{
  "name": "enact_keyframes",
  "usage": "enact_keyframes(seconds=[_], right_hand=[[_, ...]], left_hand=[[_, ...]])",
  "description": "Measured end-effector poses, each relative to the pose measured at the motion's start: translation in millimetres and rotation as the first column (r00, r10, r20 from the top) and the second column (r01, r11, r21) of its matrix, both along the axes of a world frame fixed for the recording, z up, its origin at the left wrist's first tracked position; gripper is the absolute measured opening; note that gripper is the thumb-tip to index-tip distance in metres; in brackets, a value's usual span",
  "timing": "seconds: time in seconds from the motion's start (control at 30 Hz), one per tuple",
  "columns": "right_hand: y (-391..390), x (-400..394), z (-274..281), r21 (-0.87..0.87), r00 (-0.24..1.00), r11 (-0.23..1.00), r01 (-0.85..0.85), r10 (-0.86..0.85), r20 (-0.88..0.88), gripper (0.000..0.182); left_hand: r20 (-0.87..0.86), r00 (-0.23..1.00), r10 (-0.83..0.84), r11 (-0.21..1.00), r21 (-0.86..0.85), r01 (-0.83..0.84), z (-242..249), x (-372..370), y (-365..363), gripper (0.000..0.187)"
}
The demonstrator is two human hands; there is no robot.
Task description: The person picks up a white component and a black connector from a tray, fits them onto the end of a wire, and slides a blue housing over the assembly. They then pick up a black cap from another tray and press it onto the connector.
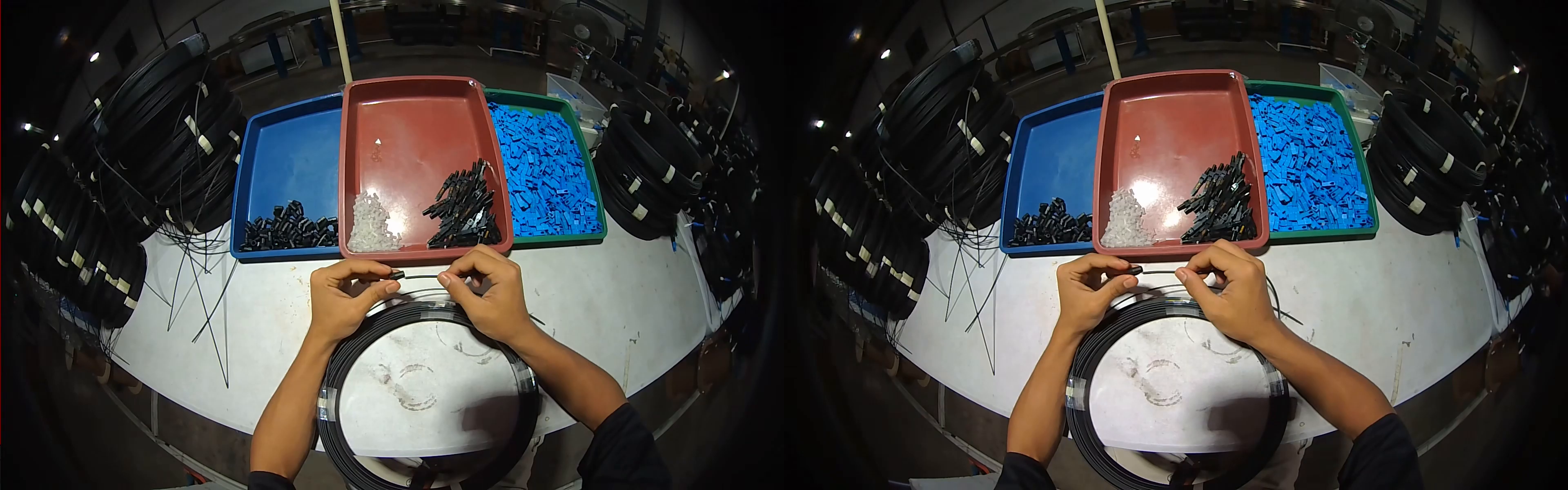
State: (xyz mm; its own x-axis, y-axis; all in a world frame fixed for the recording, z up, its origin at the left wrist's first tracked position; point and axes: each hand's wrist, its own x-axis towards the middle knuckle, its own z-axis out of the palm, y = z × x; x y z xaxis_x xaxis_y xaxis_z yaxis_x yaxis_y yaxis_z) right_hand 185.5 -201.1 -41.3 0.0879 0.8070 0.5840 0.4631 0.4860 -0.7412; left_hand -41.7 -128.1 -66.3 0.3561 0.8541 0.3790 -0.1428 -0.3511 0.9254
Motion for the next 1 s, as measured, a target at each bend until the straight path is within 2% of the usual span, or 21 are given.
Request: enact_keyframes(seconds=[0.07, 0.17, 0.23, 0.27, 0.33, 0.43, 0.5, 0.57, 0.6, 0.63, 0.67, 0.7, 0.77, 0.8, 0.87, 0.9, 0.97, 1.0], right_hand=[[-1, 0, 1, -0.005, 1.0, 1.0, 0.012, -0.012, 0.001, 0.009], [-1, 1, 2, 0.008, 0.999, 1.0, 0.027, -0.028, 0.033, 0.009], [-3, 1, 2, -0.007, 0.999, 1.0, 0.025, -0.025, 0.028, 0.01], [-2, -1, 3, -0.02, 1.0, 1.0, 0.018, -0.018, 0.022, 0.01], [-4, -2, 3, -0.034, 1.0, 0.999, 0.005, -0.004, 0.03, 0.01], [-5, 0, 7, -0.069, 0.998, 0.998, -0.011, 0.014, 0.054, 0.01], [-4, -2, 7, -0.074, 0.996, 0.997, -0.017, 0.024, 0.086, 0.01], [-5, -5, 9, -0.077, 0.993, 0.996, -0.041, 0.049, 0.11, 0.008], [-4, -5, 10, -0.075, 0.991, 0.996, -0.046, 0.055, 0.123, 0.007], [-4, -6, 9, -0.075, 0.989, 0.996, -0.05, 0.06, 0.134, 0.007], [-4, -4, 9, -0.108, 0.985, 0.993, -0.044, 0.061, 0.159, 0.007], [-3, -4, 9, -0.101, 0.985, 0.994, -0.051, 0.067, 0.159, 0.007], [-3, -4, 9, -0.112, 0.983, 0.992, -0.054, 0.072, 0.169, 0.008], [-3, -5, 9, -0.127, 0.984, 0.991, -0.045, 0.067, 0.168, 0.007], [-3, -5, 7, -0.161, 0.989, 0.986, -0.043, 0.065, 0.135, 0.007], [-3, -5, 6, -0.197, 0.993, 0.98, -0.032, 0.054, 0.104, 0.006], [-2, -5, 3, -0.172, 0.994, 0.984, -0.047, 0.064, 0.091, 0.005], [-2, -5, 5, -0.182, 0.993, 0.982, -0.045, 0.064, 0.099, 0.005]], left_hand=[[0.039, 0.999, -0.016, 0.999, -0.028, 0.017, 0, -1, 0, 0.02], [-0.034, 0.999, 0.013, 0.999, 0.033, -0.011, 0, 0, 0, 0.02], [0.093, 0.996, -0.006, 1.0, 0.004, 0.005, 0, 4, -1, 0.019], [0.094, 0.996, 0.0, 1.0, 0.01, -0.001, 2, 4, 0, 0.019], [-0.134, 0.99, 0.032, 0.999, 0.045, -0.027, 4, -1, -3, 0.02], [-0.113, 0.989, 0.093, 0.995, 0.058, -0.087, 14, -3, -7, 0.016], [-0.039, 0.984, 0.175, 0.984, 0.034, -0.174, 21, -7, -4, 0.015], [-0.227, 0.908, 0.351, 0.924, 0.24, -0.297, 30, -24, 8, 0.016], [-0.263, 0.869, 0.419, 0.898, 0.263, -0.353, 32, -34, 16, 0.019], [-0.321, 0.793, 0.517, 0.836, 0.386, -0.389, 35, -51, 26, 0.019], [-0.374, 0.721, 0.584, 0.774, 0.524, -0.355, 33, -73, 43, 0.02], [-0.407, 0.68, 0.611, 0.755, 0.559, -0.343, 33, -92, 57, 0.022], [-0.51, 0.539, 0.671, 0.73, 0.582, -0.358, 45, -118, 78, 0.021], [-0.51, 0.533, 0.675, 0.726, 0.584, -0.362, 48, -126, 88, 0.021], [-0.601, 0.396, 0.694, 0.717, 0.623, -0.312, 49, -141, 108, 0.024], [-0.6, 0.39, 0.698, 0.714, 0.625, -0.317, 49, -145, 117, 0.024], [-0.539, 0.43, 0.724, 0.626, 0.775, -0.083, 46, -147, 133, 0.03], [-0.59, 0.499, 0.634, 0.713, 0.696, -0.082, 48, -145, 138, 0.032]])
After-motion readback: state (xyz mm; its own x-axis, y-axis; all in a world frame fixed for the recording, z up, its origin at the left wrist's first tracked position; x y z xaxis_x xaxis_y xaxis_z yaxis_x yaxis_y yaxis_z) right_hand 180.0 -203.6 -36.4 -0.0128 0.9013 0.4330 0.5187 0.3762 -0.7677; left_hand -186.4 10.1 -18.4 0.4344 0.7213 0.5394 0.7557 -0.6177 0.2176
